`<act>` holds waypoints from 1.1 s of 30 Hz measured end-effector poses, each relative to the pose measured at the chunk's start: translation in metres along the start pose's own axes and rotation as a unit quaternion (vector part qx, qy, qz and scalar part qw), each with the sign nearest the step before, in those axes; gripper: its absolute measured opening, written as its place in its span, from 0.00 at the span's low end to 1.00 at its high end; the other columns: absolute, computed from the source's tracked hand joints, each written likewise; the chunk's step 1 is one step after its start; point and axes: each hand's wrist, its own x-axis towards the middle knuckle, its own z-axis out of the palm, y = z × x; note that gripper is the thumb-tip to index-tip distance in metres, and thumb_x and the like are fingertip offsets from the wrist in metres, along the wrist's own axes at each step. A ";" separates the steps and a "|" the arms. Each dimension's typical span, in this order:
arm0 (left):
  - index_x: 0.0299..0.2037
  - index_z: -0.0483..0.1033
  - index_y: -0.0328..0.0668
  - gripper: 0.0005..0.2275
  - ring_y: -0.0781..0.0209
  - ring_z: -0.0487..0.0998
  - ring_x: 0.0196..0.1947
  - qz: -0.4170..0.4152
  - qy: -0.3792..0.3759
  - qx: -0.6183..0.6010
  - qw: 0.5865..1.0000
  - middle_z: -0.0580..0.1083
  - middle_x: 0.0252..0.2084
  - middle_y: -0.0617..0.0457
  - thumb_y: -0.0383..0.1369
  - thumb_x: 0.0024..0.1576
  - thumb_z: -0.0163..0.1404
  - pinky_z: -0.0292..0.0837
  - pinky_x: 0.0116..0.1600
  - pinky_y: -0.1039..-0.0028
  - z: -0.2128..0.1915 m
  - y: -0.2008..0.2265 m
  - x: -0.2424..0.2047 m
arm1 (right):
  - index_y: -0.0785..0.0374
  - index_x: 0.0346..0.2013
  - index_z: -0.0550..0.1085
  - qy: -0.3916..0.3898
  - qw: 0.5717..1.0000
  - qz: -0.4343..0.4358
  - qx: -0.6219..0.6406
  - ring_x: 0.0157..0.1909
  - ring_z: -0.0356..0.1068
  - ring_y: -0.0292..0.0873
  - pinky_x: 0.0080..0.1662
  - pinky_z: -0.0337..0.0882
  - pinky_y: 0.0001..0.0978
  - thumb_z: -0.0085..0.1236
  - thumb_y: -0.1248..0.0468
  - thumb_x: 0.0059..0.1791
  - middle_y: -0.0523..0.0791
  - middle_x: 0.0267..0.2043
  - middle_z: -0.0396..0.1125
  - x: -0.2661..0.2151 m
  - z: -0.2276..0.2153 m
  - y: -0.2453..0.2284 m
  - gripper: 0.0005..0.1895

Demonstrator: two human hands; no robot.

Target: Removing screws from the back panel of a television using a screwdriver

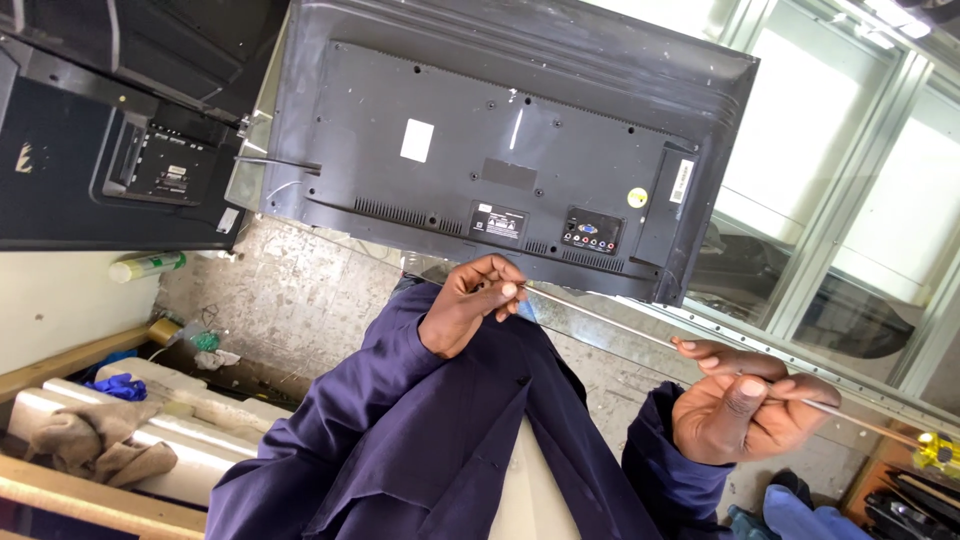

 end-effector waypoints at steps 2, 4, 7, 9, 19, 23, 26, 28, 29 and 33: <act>0.40 0.75 0.36 0.04 0.69 0.70 0.25 0.027 0.007 0.018 0.999 0.76 0.32 0.46 0.27 0.57 0.54 0.65 0.29 0.83 0.003 -0.001 0.002 | 0.55 0.45 0.54 -0.002 1.000 0.000 0.010 0.28 0.64 0.49 0.39 0.77 0.52 0.44 0.66 0.58 0.53 0.27 0.58 0.000 -0.002 0.002 0.09; 0.39 0.75 0.35 0.04 0.68 0.73 0.26 0.024 0.017 0.008 1.000 0.77 0.33 0.45 0.26 0.57 0.54 0.65 0.28 0.83 0.002 -0.004 0.002 | 0.55 0.45 0.54 0.002 1.000 0.004 0.024 0.28 0.65 0.52 0.40 0.77 0.54 0.45 0.65 0.57 0.55 0.29 0.59 -0.002 -0.003 0.003 0.09; 0.40 0.76 0.34 0.03 0.66 0.76 0.28 0.017 0.030 -0.007 0.999 0.78 0.33 0.43 0.24 0.57 0.53 0.64 0.26 0.83 0.000 -0.008 0.003 | 0.56 0.44 0.55 0.016 0.999 0.008 0.046 0.28 0.66 0.53 0.39 0.77 0.55 0.47 0.65 0.56 0.56 0.29 0.61 0.000 0.001 0.003 0.10; 0.41 0.76 0.33 0.04 0.65 0.76 0.28 0.008 0.031 -0.014 0.999 0.78 0.33 0.43 0.23 0.58 0.52 0.64 0.26 0.83 -0.001 -0.010 0.003 | 0.56 0.43 0.54 0.029 0.998 0.009 0.050 0.28 0.66 0.53 0.39 0.77 0.54 0.47 0.66 0.55 0.55 0.28 0.61 0.001 0.000 0.001 0.11; 0.41 0.78 0.29 0.06 0.66 0.75 0.24 0.006 0.036 0.017 0.999 0.79 0.33 0.41 0.24 0.57 0.53 0.64 0.23 0.84 -0.002 -0.011 0.003 | 0.58 0.42 0.56 0.001 1.000 0.025 0.017 0.29 0.68 0.49 0.40 0.79 0.55 0.48 0.65 0.55 0.53 0.27 0.61 0.006 -0.005 0.002 0.09; 0.41 0.78 0.29 0.06 0.68 0.73 0.22 0.000 0.035 0.016 0.999 0.79 0.32 0.42 0.25 0.58 0.52 0.61 0.21 0.85 -0.003 -0.012 0.002 | 0.58 0.42 0.57 -0.006 0.999 0.030 -0.011 0.31 0.71 0.51 0.40 0.80 0.55 0.49 0.63 0.55 0.53 0.26 0.61 0.008 -0.008 0.004 0.10; 0.39 0.78 0.30 0.06 0.68 0.72 0.22 -0.001 0.056 0.015 0.998 0.78 0.32 0.42 0.27 0.57 0.53 0.60 0.21 0.84 -0.009 -0.018 0.003 | 0.64 0.35 0.60 0.021 0.996 0.038 -0.077 0.31 0.73 0.54 0.34 0.80 0.48 0.55 0.63 0.52 0.58 0.25 0.63 0.010 0.003 0.000 0.12; 0.39 0.76 0.24 0.06 0.65 0.74 0.21 0.014 0.071 -0.010 0.997 0.78 0.31 0.38 0.24 0.57 0.52 0.62 0.19 0.85 -0.011 -0.024 0.005 | 0.66 0.35 0.58 -0.007 0.998 0.034 -0.050 0.31 0.74 0.58 0.34 0.78 0.47 0.52 0.66 0.52 0.62 0.27 0.65 0.013 -0.002 0.007 0.12; 0.40 0.75 0.18 0.07 0.63 0.76 0.20 0.028 0.085 -0.035 0.995 0.77 0.30 0.33 0.21 0.56 0.51 0.63 0.17 0.86 -0.013 -0.027 0.007 | 0.69 0.36 0.56 -0.034 0.999 0.031 -0.023 0.32 0.75 0.62 0.35 0.77 0.47 0.50 0.69 0.51 0.67 0.29 0.67 0.015 -0.004 0.011 0.11; 0.51 0.71 0.17 0.15 0.62 0.78 0.24 0.021 0.062 -0.050 0.997 0.77 0.37 0.33 0.22 0.56 0.51 0.66 0.20 0.85 -0.011 -0.022 0.008 | 0.69 0.38 0.56 -0.057 0.998 0.017 -0.030 0.33 0.75 0.61 0.36 0.77 0.46 0.48 0.69 0.53 0.67 0.30 0.68 0.028 -0.008 0.018 0.10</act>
